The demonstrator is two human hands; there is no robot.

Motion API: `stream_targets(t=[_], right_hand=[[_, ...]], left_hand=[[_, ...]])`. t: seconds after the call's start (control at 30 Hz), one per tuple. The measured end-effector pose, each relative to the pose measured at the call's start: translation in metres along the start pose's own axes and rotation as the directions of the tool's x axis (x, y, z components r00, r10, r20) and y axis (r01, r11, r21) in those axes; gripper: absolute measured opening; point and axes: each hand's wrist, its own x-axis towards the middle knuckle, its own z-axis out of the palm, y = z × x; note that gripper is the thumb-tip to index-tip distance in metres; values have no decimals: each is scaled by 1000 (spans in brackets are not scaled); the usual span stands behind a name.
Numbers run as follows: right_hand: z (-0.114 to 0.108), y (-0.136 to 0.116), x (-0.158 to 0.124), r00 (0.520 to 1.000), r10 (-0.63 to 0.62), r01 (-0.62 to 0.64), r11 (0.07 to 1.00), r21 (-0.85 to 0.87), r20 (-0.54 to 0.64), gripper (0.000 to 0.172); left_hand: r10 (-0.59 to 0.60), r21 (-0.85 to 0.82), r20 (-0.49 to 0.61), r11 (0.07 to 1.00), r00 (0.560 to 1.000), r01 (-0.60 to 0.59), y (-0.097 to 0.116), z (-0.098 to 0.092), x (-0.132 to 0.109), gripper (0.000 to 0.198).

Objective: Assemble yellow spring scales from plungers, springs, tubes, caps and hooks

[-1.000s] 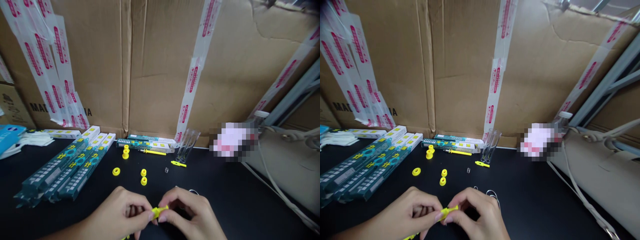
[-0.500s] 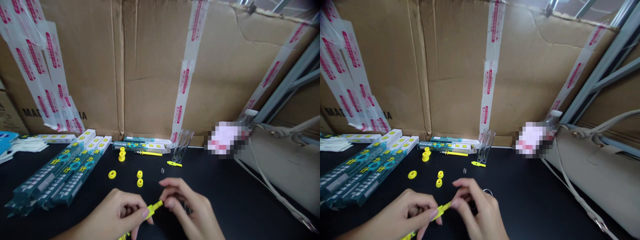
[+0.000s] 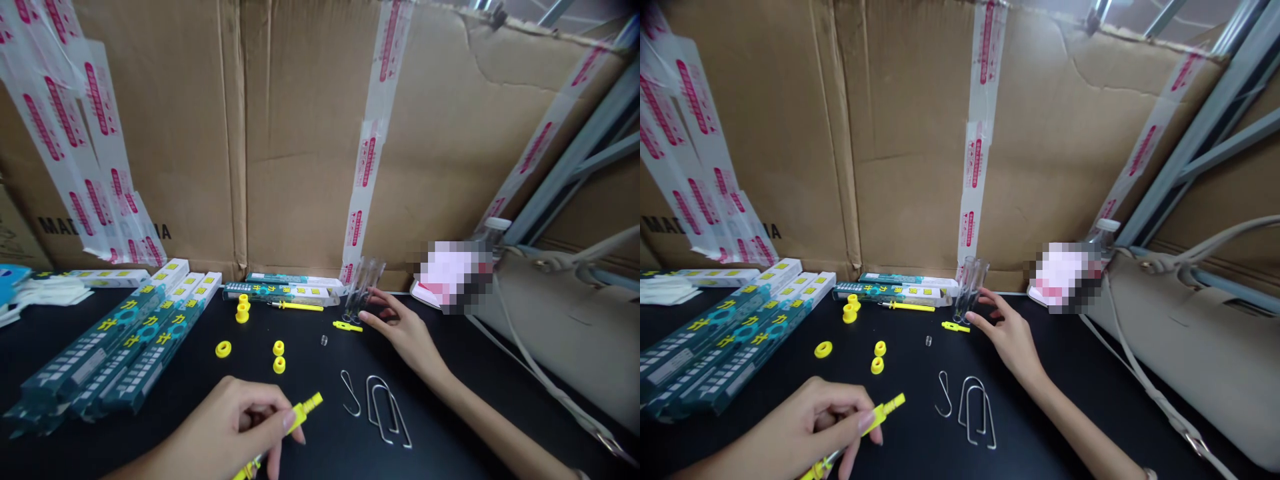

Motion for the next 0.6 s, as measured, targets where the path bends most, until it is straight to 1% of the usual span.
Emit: stream_targets(t=[0.13, 0.2, 0.23, 0.3, 0.37, 0.43, 0.47, 0.53, 0.6], right_hand=[[3, -2, -1, 996, -7, 11, 999, -42, 88, 22], [2, 2, 0, 997, 11, -9, 1000, -25, 75, 19], [1, 5, 0, 999, 26, -26, 1000, -6, 40, 19], [0, 8, 1, 995, 63, -59, 997, 54, -78, 21], [-2, 4, -2, 974, 93, -66, 989, 133, -209, 27], [-2, -9, -11, 950, 102, -40, 977, 208, -295, 35], [-2, -19, -17, 945, 97, -19, 970, 242, -313, 37], [0, -42, -35, 946, 75, 22, 956, 292, -315, 36], [4, -64, -55, 962, 50, 43, 943, 329, -268, 32]], left_hand=[[-1, -17, 1, 1000, 1000, 1, 0, 1, 0, 49], [-4, -39, -8, 999, 1000, 3, -1, 0, 1, 51], [-6, -52, -14, 999, 1000, 6, -1, 0, 1, 53], [-13, -85, -26, 996, 1000, 11, -2, 0, 2, 56], [-16, -124, -38, 992, 999, 11, -3, -1, 2, 56], [-6, -155, -62, 988, 998, -4, -4, -2, 3, 54], [3, -160, -74, 987, 997, -15, -5, -2, 3, 53], [18, -163, -92, 986, 996, -33, -5, -2, 3, 50], [23, -160, -87, 986, 996, -37, -5, -2, 2, 47]])
